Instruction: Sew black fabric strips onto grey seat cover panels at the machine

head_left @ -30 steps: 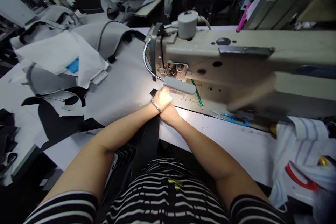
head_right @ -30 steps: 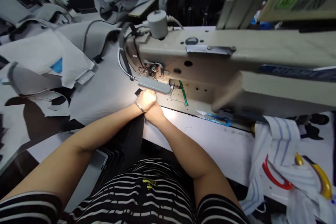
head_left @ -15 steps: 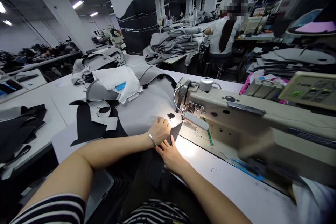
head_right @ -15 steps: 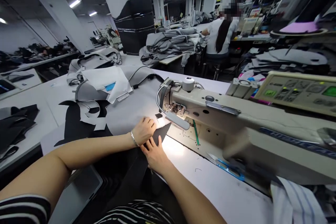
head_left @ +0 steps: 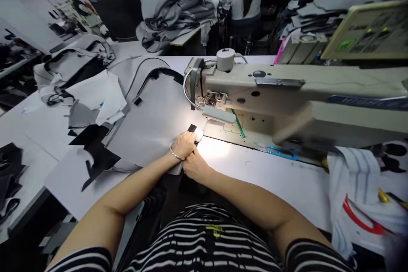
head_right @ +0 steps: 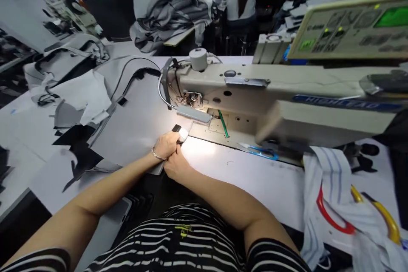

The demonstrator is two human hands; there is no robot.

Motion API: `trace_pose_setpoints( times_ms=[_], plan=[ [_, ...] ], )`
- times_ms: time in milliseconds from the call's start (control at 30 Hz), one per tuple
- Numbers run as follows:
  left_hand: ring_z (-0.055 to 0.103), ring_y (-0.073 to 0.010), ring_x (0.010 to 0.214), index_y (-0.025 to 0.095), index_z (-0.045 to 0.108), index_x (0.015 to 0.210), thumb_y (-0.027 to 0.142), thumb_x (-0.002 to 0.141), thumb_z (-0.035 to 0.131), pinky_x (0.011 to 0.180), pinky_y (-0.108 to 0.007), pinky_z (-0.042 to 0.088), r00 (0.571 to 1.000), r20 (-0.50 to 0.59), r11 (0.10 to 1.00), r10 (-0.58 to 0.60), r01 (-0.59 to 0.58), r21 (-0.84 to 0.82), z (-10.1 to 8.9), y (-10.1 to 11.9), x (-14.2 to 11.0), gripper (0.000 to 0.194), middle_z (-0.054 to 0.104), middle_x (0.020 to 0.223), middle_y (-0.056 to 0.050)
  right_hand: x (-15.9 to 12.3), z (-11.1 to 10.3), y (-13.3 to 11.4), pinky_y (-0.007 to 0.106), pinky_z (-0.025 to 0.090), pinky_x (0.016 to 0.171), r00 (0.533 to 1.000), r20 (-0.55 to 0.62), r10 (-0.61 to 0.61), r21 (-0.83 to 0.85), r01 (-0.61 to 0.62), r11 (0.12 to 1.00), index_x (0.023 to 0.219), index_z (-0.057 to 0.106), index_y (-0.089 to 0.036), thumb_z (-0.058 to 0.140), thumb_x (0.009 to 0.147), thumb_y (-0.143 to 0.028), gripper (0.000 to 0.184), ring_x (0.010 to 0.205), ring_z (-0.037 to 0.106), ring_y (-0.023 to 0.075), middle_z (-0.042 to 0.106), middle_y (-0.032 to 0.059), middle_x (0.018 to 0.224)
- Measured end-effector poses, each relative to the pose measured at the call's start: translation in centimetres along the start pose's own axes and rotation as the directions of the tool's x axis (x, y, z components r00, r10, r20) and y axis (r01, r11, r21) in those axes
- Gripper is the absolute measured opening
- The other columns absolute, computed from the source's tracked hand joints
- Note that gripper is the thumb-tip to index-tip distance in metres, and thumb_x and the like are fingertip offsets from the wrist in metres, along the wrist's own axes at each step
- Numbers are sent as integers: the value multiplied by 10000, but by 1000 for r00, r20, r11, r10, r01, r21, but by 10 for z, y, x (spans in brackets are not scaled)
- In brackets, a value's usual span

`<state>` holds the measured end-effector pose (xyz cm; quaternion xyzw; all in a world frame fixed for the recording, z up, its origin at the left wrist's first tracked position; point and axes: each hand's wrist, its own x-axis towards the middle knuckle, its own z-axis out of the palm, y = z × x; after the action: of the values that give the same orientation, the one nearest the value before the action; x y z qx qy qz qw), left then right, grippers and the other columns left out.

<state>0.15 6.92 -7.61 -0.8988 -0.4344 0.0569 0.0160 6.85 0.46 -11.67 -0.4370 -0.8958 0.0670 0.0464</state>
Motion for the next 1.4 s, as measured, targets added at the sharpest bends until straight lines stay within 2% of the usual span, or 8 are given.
trace_pose_setpoints(
  times_ms=[100, 267, 467, 667, 800, 1000, 1200, 1400],
  plan=[
    [566, -204, 836, 166, 589, 985, 119, 771, 420, 646, -280, 432, 1000, -26, 999, -5, 4, -38, 7, -9, -2, 276, 610, 848, -75, -4, 1, -4, 460, 427, 878, 1000, 11, -6, -14, 6, 1000, 897, 687, -156, 431, 880, -184, 258, 1007, 544, 257, 664, 98, 968],
    [539, -228, 854, 187, 502, 1224, 193, 779, 443, 601, -285, 407, 987, -57, 988, 152, -150, 50, 0, -9, -2, 449, 587, 840, -77, 1, 0, -4, 445, 446, 826, 1000, -18, -26, -52, 25, 998, 862, 685, -148, 407, 876, -138, 279, 935, 573, 248, 678, 92, 922],
    [509, -222, 769, 124, 597, 957, 105, 881, 295, 546, -307, 358, 979, -5, 946, 204, -196, 257, -11, 4, -8, 312, 564, 872, -131, -4, 3, -3, 489, 420, 879, 993, -108, -53, 8, 55, 998, 977, 666, -153, 386, 896, -155, 291, 984, 560, 251, 666, 96, 1022],
    [504, -189, 705, 106, 609, 870, 102, 888, 301, 459, -300, 305, 950, 131, 901, 282, -309, 303, -16, 2, -1, 308, 530, 1233, -135, -7, -3, -2, 535, 408, 866, 991, -127, -42, 19, 44, 999, 869, 688, -170, 422, 883, -179, 266, 885, 586, 259, 690, 81, 841],
    [518, -177, 719, 114, 615, 846, 114, 886, 328, 509, -302, 362, 958, 99, 919, 267, -285, 273, -8, -2, -1, 289, 489, 1318, -117, -11, -9, -1, 585, 373, 882, 991, -133, -17, 17, 20, 1000, 828, 693, -162, 432, 877, -179, 265, 851, 591, 268, 687, 85, 797],
    [551, -179, 766, 122, 617, 842, 114, 878, 346, 628, -296, 437, 977, 7, 952, 212, -208, 226, 4, -2, -6, 273, 555, 1241, -127, -16, -18, -3, 615, 356, 915, 997, -75, -17, -5, 17, 1000, 828, 707, -151, 471, 872, -214, 248, 960, 574, 318, 693, 100, 886],
    [577, -176, 795, 122, 610, 863, 104, 856, 371, 699, -294, 471, 971, -81, 969, 224, -213, 128, 9, -4, 2, 240, 591, 1183, -132, -15, -21, 3, 625, 341, 945, 998, -56, 14, 8, -14, 1000, 890, 706, -150, 463, 877, -208, 251, 1021, 553, 325, 686, 113, 949],
    [583, -195, 902, 132, 600, 926, 109, 844, 400, 776, -317, 480, 986, -39, 987, 161, -160, 19, 8, -2, 24, 218, 528, 1286, -101, -11, -27, 20, 572, 374, 938, 997, -46, 56, 13, -56, 998, 880, 699, -117, 421, 869, -134, 278, 964, 570, 297, 683, 126, 905]
  ],
)
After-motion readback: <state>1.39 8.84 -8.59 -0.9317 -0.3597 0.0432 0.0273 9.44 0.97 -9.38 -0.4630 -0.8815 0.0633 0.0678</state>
